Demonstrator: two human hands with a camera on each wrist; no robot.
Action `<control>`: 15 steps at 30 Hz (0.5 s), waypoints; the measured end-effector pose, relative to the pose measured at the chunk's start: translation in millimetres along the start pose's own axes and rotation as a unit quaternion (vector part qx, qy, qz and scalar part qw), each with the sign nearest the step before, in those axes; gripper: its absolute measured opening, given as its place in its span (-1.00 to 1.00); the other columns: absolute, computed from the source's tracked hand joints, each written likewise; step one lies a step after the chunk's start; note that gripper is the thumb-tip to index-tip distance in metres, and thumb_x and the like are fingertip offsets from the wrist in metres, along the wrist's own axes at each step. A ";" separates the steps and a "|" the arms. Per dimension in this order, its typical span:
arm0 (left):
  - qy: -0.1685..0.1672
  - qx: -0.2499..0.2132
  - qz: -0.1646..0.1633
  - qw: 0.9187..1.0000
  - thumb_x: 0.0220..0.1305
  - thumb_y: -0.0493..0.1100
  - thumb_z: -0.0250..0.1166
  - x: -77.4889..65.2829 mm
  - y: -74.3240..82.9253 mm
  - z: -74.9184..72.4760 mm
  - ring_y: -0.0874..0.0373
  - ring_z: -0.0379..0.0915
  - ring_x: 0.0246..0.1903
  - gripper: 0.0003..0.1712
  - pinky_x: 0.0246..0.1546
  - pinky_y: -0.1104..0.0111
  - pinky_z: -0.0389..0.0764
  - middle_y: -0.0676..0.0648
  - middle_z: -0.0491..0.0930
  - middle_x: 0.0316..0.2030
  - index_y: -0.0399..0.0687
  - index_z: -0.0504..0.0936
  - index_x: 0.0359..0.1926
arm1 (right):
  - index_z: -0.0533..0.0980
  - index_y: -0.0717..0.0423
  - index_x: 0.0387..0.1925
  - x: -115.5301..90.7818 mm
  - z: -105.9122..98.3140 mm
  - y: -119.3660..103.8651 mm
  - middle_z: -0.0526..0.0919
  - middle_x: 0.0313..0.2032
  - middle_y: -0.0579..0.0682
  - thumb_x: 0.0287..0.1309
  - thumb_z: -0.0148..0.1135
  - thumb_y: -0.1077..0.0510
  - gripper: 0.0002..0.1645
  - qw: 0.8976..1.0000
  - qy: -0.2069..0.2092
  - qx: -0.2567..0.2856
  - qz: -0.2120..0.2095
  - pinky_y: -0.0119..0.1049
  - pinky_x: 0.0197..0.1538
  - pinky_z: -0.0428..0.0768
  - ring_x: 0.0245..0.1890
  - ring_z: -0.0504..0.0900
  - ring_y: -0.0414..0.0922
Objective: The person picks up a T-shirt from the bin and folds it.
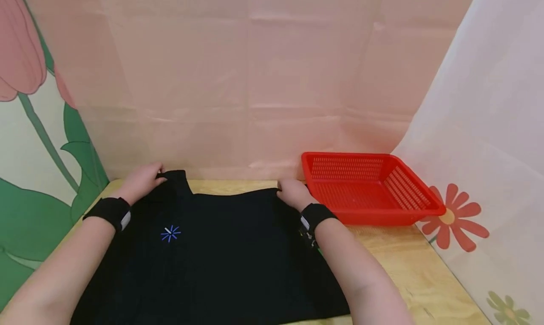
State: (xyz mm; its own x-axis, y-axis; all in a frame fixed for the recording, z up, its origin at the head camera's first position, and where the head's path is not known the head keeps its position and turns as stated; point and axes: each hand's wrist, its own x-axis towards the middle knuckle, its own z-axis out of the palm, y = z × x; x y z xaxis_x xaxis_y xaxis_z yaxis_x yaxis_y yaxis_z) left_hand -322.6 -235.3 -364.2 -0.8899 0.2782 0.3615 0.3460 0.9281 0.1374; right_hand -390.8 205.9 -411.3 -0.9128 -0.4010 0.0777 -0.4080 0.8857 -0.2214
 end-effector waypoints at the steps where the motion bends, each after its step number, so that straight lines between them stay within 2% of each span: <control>1: 0.003 0.000 0.006 1.000 0.20 -0.30 0.37 -3.2 1.4 -6.2 -0.10 0.49 -0.45 -0.76 -0.38 0.04 0.49 -0.16 0.54 -0.46 -0.26 0.43 -0.28 | 0.41 0.08 -0.46 -1.0 -2.1 -1.1 0.38 -0.61 -0.04 0.26 0.24 0.16 -0.79 1.000 0.003 -0.003 -0.011 -0.25 -0.45 0.35 -0.58 0.41 -0.09; 7: 0.025 0.034 0.052 0.998 0.21 -0.23 0.39 -22.2 8.8 -36.9 0.04 0.40 -0.57 -0.74 -0.52 0.15 0.45 -0.05 0.49 -0.54 -0.15 0.43 -0.25 | 0.44 0.03 -0.49 -8.9 -9.9 -4.3 0.40 -0.61 -0.08 0.24 0.25 0.14 -0.78 0.998 0.008 -0.031 -0.048 -0.26 -0.44 0.33 -0.59 0.38 -0.12; 15: 0.077 0.049 0.109 0.990 0.14 -0.24 0.44 -46.8 17.3 -55.8 0.09 0.44 -0.60 -0.71 -0.54 0.12 0.49 -0.01 0.53 -0.54 -0.07 0.44 -0.29 | 0.52 0.08 -0.39 -34.4 -14.8 -2.3 0.49 -0.45 -0.07 0.10 0.30 0.29 -0.90 0.993 0.041 -0.036 -0.100 -0.18 -0.31 0.48 -0.44 0.45 -0.11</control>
State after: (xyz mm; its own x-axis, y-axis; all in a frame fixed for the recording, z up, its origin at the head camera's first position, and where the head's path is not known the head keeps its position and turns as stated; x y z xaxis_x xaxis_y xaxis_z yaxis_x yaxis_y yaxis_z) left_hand -258.3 -246.0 -327.4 -0.7395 0.4399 0.5095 0.4865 0.8724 -0.0470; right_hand -358.8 221.1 -399.1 -0.8105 -0.5534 0.1920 -0.5793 0.8057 -0.1237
